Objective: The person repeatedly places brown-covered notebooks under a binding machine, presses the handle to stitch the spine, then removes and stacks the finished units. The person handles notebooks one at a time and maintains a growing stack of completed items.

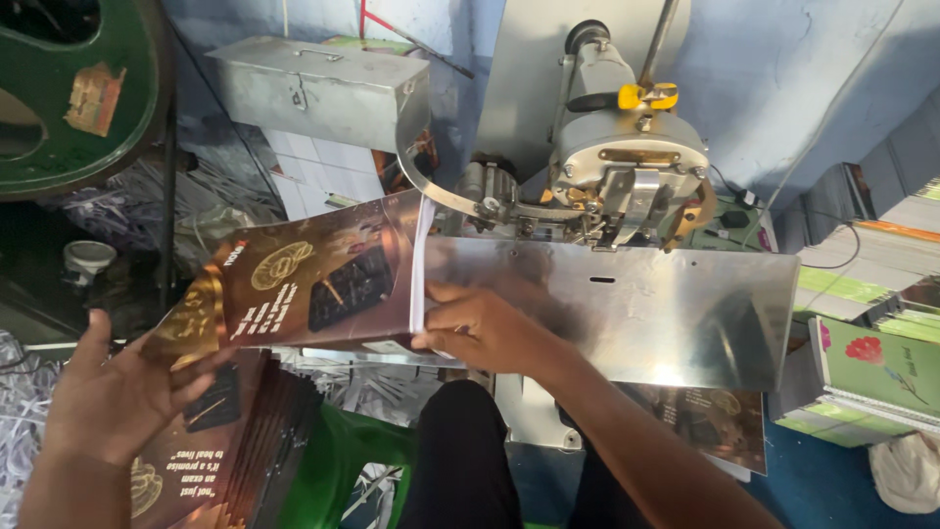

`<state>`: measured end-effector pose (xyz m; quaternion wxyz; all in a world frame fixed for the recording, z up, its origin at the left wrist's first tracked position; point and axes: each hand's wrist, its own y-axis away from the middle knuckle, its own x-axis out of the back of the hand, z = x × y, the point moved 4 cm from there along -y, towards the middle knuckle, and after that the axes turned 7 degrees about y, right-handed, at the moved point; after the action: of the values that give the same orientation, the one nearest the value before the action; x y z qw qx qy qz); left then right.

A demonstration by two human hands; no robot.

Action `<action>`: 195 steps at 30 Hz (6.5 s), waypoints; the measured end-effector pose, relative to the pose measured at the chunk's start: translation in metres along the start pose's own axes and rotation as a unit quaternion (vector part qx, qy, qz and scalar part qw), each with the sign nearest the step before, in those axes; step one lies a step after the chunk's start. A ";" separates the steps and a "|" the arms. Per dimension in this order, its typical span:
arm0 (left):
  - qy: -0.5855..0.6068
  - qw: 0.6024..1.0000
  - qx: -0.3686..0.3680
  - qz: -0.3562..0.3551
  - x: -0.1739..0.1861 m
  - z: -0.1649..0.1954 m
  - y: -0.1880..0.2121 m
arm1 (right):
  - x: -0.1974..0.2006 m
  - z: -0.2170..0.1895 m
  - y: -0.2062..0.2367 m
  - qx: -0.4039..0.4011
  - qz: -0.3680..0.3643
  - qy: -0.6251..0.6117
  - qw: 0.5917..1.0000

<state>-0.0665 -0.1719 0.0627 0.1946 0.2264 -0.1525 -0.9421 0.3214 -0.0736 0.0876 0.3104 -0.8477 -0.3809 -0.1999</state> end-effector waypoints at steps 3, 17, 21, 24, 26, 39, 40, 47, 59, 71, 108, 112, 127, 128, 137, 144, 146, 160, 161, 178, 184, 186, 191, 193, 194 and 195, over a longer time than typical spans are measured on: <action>0.034 0.998 -0.045 -0.008 -0.013 0.005 0.007 | -0.004 0.014 -0.004 -0.007 0.017 0.002 1.000; -0.033 0.981 -0.185 -0.052 -0.028 0.002 -0.067 | -0.004 0.089 -0.003 -0.156 0.064 -0.147 0.975; -0.060 0.977 -0.198 -0.047 -0.041 -0.007 -0.102 | 0.004 0.114 0.005 -0.212 0.093 -0.138 0.963; -0.078 0.978 -0.193 -0.026 -0.051 -0.012 -0.129 | 0.005 0.133 0.002 -0.217 0.135 -0.204 0.945; -0.089 0.978 -0.188 -0.012 -0.057 -0.020 -0.145 | 0.008 0.142 0.003 -0.218 0.154 -0.228 0.936; -0.162 0.961 -0.210 0.080 -0.073 -0.062 -0.183 | 0.025 0.133 0.015 -0.350 0.245 -0.034 0.903; -0.164 0.959 -0.215 0.085 -0.075 -0.062 -0.181 | 0.027 0.130 0.015 -0.357 0.248 -0.028 0.900; -0.193 0.941 -0.247 0.129 -0.081 -0.067 -0.172 | 0.036 0.112 0.018 -0.396 0.252 0.025 0.883; -0.308 0.880 -0.324 0.162 -0.097 -0.072 -0.167 | 0.045 0.101 0.031 -0.408 0.258 0.091 0.871; -0.311 0.898 -0.268 0.158 -0.130 -0.085 -0.150 | 0.065 0.101 0.057 -0.447 0.264 0.075 0.852; -0.422 0.884 -0.168 0.109 -0.226 -0.129 -0.111 | 0.130 0.082 0.140 -0.492 0.270 0.409 0.719; -0.432 0.878 -0.177 0.105 -0.230 -0.131 -0.111 | 0.131 0.073 0.138 -0.281 0.278 0.559 0.729; -0.434 0.881 -0.158 0.106 -0.245 -0.140 -0.105 | 0.146 0.098 0.160 -0.093 0.228 0.456 0.855; -0.439 0.879 -0.154 0.105 -0.244 -0.141 -0.106 | 0.144 0.095 0.160 -0.094 0.230 0.462 0.852; -0.410 0.893 -0.155 0.103 -0.241 -0.140 -0.104 | 0.142 0.083 0.153 -0.108 0.229 0.475 0.843; -0.418 0.876 -0.206 0.122 -0.242 -0.140 -0.097 | 0.141 0.081 0.153 -0.114 0.235 0.472 0.842; -0.413 0.867 -0.245 0.136 -0.245 -0.141 -0.092 | 0.141 0.081 0.153 -0.124 0.232 0.472 0.841; -0.419 0.710 -0.553 0.123 -0.269 -0.149 -0.031 | 0.137 0.072 0.148 -0.121 0.261 0.479 0.829; -0.419 0.718 -0.543 0.117 -0.269 -0.149 -0.034 | 0.137 0.072 0.148 -0.120 0.261 0.480 0.829; -0.452 0.739 -0.494 0.078 -0.293 -0.171 -0.042 | 0.159 0.084 0.182 -0.135 0.290 0.485 0.814; -0.459 0.730 -0.501 0.078 -0.305 -0.179 -0.041 | 0.170 0.090 0.195 -0.146 0.287 0.479 0.817; -0.461 0.735 -0.491 0.073 -0.307 -0.180 -0.042 | 0.171 0.091 0.197 -0.144 0.288 0.479 0.816; -0.460 0.741 -0.484 0.068 -0.311 -0.182 -0.041 | 0.174 0.089 0.201 -0.143 0.284 0.496 0.808; -0.468 0.736 -0.483 0.074 -0.314 -0.184 -0.041 | 0.176 0.087 0.203 -0.136 0.288 0.493 0.810; -0.465 0.734 -0.489 0.073 -0.315 -0.184 -0.041 | 0.177 0.087 0.203 -0.133 0.288 0.501 0.806; -0.463 0.732 -0.495 0.072 -0.316 -0.185 -0.040 | 0.178 0.086 0.203 -0.130 0.288 0.508 0.802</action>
<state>0.2717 -0.0358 0.0061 0.2518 -0.3773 0.2478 -0.8560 0.5988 -0.0280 0.0516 0.3890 -0.7281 0.1222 -0.5510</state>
